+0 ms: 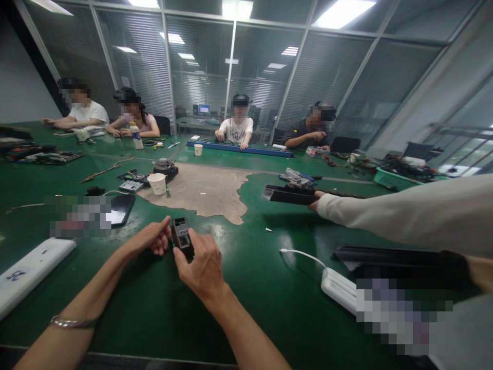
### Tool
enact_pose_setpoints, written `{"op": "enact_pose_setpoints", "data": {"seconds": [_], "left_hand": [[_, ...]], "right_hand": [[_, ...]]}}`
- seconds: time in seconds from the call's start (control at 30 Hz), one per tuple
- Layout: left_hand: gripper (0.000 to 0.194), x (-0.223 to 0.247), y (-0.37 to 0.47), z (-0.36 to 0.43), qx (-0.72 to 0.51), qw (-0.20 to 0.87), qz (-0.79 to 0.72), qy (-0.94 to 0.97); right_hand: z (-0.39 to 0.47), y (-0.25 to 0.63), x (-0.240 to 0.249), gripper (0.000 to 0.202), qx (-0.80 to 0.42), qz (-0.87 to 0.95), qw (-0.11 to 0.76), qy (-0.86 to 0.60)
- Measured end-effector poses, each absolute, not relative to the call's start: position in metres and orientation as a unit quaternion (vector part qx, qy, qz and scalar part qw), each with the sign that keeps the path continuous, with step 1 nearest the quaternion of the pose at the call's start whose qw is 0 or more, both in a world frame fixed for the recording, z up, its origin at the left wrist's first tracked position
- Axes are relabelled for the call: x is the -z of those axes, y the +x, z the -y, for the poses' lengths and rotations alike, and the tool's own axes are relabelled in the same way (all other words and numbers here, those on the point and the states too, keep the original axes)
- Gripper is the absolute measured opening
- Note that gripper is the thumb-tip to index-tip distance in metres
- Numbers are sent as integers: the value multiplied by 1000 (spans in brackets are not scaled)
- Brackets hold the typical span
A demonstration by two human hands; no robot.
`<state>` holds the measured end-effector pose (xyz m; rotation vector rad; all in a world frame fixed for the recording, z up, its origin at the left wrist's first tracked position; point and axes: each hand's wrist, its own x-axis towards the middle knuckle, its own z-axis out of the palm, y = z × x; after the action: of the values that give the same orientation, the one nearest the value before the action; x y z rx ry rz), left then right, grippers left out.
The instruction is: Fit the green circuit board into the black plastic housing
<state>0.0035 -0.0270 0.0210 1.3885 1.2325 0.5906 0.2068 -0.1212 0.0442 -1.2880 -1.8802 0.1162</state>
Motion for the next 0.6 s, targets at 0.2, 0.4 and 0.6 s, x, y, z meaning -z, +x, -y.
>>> {"op": "enact_pose_setpoints", "data": {"seconds": [0.2,0.4,0.6], "left_hand": [[73,-24,5,29,-262,555,-534,582],[73,-22,4,28,-267,559,-531,578],[76,-22,3,29,-268,553,-532,583]], "right_hand": [[123,203,-39,45,-37,761,394,-513],[125,203,-37,39,-41,770,362,-524],[128,204,-38,51,-53,768,325,-550]]}}
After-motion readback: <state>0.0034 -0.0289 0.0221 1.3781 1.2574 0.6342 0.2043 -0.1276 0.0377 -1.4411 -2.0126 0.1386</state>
